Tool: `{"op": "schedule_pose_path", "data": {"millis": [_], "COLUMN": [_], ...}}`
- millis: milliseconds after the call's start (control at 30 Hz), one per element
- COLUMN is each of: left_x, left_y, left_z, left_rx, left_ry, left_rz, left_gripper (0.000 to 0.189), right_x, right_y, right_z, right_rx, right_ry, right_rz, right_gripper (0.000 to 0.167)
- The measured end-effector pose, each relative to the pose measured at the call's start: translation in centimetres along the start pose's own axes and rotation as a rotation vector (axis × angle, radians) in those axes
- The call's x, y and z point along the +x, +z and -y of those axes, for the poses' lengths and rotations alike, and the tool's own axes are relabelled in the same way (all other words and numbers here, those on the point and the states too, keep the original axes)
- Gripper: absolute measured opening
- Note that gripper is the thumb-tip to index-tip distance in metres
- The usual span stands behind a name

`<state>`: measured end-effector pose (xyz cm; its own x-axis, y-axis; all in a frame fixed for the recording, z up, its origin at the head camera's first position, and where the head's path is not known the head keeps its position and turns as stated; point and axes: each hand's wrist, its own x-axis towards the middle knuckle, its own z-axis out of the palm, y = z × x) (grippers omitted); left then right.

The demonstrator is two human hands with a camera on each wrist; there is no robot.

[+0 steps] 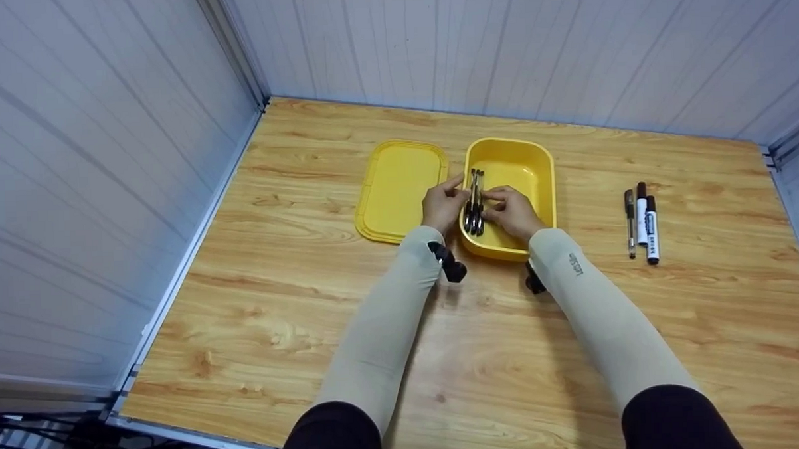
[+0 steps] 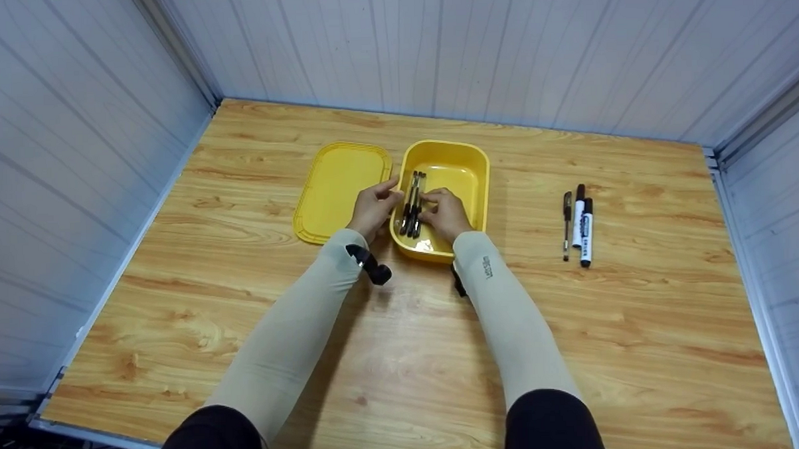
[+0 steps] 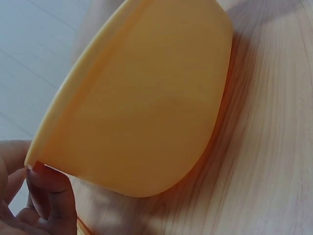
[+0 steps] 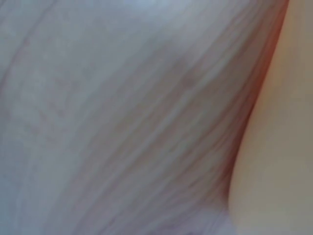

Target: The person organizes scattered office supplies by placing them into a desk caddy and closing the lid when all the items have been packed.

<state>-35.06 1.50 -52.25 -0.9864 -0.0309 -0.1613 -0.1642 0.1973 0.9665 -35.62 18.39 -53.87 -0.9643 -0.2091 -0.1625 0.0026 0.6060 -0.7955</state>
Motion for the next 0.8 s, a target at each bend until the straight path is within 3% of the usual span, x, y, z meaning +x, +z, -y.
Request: {"op": "schedule_pose_path", "data": {"millis": [233, 600, 800], "left_x": [0.0, -0.1, -0.2], "left_y": [-0.1, -0.1, -0.1], "left_z": [0.0, -0.2, -0.3], "left_rx": [0.01, -0.038, -0.044], "left_ry": [-0.011, -0.03, -0.024], "left_rz": [-0.002, -0.001, 0.011], "left_gripper": [0.04, 0.041, 0.041], "right_x": [0.0, 0.1, 0.0], "right_y": [-0.1, -1.9, -4.9], "right_z": [0.1, 1.6, 1.9], "right_rx": [-0.031, 0.125, -0.085], "right_ry": [-0.001, -0.023, -0.117], "right_rz": [-0.046, -0.233, -0.382], "right_gripper": [0.047, 0.035, 0.034]}}
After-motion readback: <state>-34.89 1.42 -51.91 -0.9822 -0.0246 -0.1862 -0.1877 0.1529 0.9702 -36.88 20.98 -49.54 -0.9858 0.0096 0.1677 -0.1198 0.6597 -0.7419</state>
